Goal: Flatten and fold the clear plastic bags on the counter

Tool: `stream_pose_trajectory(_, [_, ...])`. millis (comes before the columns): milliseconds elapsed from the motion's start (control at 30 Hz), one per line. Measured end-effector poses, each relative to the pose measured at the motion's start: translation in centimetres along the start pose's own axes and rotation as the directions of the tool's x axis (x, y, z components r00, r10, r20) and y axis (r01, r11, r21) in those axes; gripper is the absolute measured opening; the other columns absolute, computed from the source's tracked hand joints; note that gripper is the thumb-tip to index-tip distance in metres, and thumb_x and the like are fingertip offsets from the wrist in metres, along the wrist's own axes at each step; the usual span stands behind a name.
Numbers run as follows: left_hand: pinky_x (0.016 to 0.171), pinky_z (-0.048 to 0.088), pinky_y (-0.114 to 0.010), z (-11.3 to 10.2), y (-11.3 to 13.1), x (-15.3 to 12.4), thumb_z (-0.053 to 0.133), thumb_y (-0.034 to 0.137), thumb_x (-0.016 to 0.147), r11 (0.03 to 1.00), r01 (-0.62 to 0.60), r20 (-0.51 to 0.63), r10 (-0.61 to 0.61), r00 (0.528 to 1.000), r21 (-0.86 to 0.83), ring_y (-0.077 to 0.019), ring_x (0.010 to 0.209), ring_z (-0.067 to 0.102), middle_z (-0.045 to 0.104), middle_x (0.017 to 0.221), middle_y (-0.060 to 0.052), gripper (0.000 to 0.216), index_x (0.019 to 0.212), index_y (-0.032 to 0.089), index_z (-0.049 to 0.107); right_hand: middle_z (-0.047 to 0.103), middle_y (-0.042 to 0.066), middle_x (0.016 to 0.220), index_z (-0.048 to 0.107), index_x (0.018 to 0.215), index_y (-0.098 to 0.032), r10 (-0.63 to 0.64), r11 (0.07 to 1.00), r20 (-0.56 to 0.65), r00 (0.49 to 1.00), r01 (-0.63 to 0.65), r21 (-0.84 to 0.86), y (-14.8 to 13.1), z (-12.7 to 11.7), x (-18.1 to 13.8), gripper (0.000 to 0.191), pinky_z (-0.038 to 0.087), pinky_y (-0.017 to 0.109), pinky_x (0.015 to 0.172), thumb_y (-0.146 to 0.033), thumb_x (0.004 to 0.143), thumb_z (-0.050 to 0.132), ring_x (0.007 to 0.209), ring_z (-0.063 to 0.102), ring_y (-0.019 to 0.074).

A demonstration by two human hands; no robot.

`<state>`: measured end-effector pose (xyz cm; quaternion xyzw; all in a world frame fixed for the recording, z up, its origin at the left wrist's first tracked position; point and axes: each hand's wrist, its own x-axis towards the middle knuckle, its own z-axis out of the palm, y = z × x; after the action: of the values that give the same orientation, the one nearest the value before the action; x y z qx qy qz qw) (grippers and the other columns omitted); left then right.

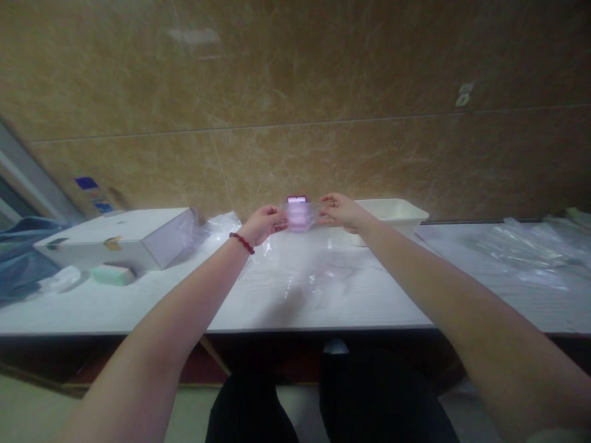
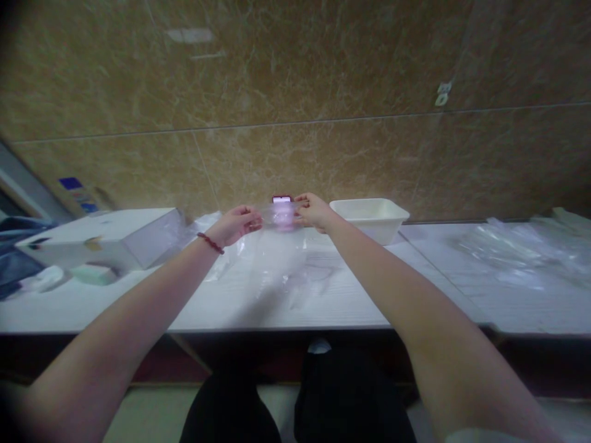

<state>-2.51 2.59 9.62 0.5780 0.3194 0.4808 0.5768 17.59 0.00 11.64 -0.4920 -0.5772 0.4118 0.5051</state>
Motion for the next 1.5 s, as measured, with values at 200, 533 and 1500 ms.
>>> stream_pose_trajectory(200, [0.069,0.043,-0.030,-1.3,-2.0,4.2,0.064,0.010,0.057,0.998,-0.054,-0.010,0.054,0.998,-0.016,-0.0074,0.062,0.053,0.050,0.059,0.004,0.026,0.058,0.014,0.038,0.048,-0.002,0.070,0.042,0.094,-0.018,-0.104,0.985,-0.040,0.994,0.097,-0.142,2.5,-0.2,4.5,0.027,0.046,0.020,0.053,-0.008,0.070,0.044,0.061,0.053,0.0070])
stream_pose_trajectory(533, [0.071,0.044,-0.028,-2.3,-3.0,7.4,0.063,0.011,0.059,0.986,-0.156,-0.004,0.156,0.988,-0.054,-0.0066,0.063,0.054,0.052,0.062,0.005,0.024,0.068,0.016,0.041,0.048,-0.004,0.066,0.041,0.099,-0.019,-0.305,0.912,-0.013,0.952,0.289,-0.290,5.6,-1.5,9.6,0.027,0.042,0.019,0.054,-0.012,0.073,0.039,0.058,0.052,0.0066])
stream_pose_trajectory(1500, [0.078,0.041,-0.028,-1.9,-9.8,-7.2,0.060,0.021,0.060,0.778,-0.205,0.178,0.121,0.977,0.594,-0.0156,0.075,0.055,0.062,0.078,-0.002,0.009,0.068,0.022,0.060,0.052,0.006,0.087,0.045,0.103,-0.022,-0.432,0.590,0.448,0.783,0.621,-0.516,13.6,-1.0,-6.9,0.029,0.042,0.035,0.078,-0.016,0.075,0.037,0.084,0.051,0.0164])
